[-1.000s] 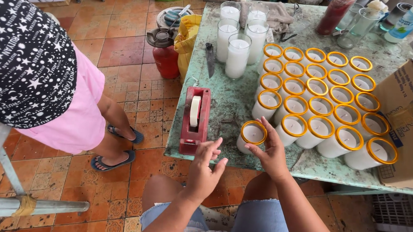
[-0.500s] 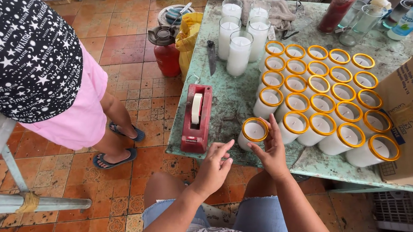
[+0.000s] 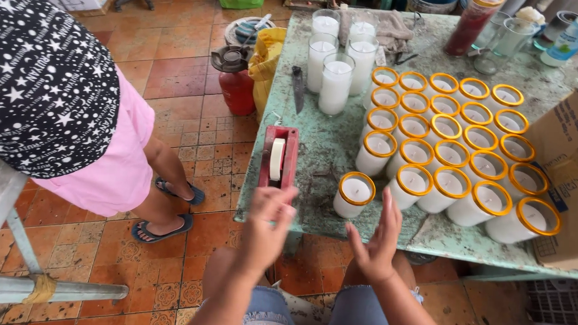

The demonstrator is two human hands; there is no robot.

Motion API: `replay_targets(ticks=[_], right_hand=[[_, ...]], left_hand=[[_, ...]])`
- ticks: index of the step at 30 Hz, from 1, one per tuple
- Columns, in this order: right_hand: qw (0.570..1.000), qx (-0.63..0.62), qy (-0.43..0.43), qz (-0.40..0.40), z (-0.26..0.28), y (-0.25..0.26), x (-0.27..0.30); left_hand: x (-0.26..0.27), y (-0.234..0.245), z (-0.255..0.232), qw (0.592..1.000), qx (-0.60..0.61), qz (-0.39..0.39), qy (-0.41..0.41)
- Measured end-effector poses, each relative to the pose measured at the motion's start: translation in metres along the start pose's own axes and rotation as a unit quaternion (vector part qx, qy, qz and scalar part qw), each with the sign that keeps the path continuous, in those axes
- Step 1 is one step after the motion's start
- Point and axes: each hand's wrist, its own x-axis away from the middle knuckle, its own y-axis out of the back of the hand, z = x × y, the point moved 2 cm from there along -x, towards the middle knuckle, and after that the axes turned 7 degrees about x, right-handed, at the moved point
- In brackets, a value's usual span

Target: The person places small round labels onto the tops of candles using a tape dispenser and their hands.

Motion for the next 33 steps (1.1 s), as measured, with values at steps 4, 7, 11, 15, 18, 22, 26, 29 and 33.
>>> replay_targets(ticks=[4, 7, 11, 15, 18, 22, 26, 29, 33], right_hand=[[0.996, 0.060, 0.070, 0.011, 0.009, -0.034, 0.045], [0.992, -0.004, -0.046, 0.119, 0.021, -0.079, 0.032], [0.968, 0.000, -0.180, 0.177, 0.005, -0.121, 0.031], [0.966, 0.001, -0.185, 0.178, 0.001, -0.128, 0.029], [0.966, 0.003, -0.189, 0.178, 0.009, -0.125, 0.023], [0.965, 0.006, -0.191, 0.177, 0.011, -0.125, 0.021], [0.966, -0.005, -0.191, 0.176, 0.014, -0.124, 0.025], [0.967, -0.008, -0.188, 0.171, 0.012, -0.123, 0.024], [0.968, -0.004, -0.186, 0.168, 0.011, -0.124, 0.026]], left_hand=[[-0.026, 0.063, 0.046, 0.987, -0.123, -0.079, 0.073], [-0.043, 0.068, 0.092, 0.960, -0.191, -0.013, 0.203], [-0.047, 0.044, 0.109, 0.953, -0.112, -0.005, 0.281], [-0.042, 0.030, 0.066, 0.960, 0.077, -0.091, 0.255], [-0.027, 0.036, 0.023, 0.964, 0.057, -0.065, 0.250], [0.012, 0.032, 0.054, 0.971, 0.030, -0.077, 0.226], [0.036, 0.029, 0.070, 0.958, 0.061, -0.113, 0.258], [0.033, 0.028, 0.069, 0.950, 0.077, -0.126, 0.276], [0.036, 0.012, 0.095, 0.935, 0.096, -0.160, 0.300]])
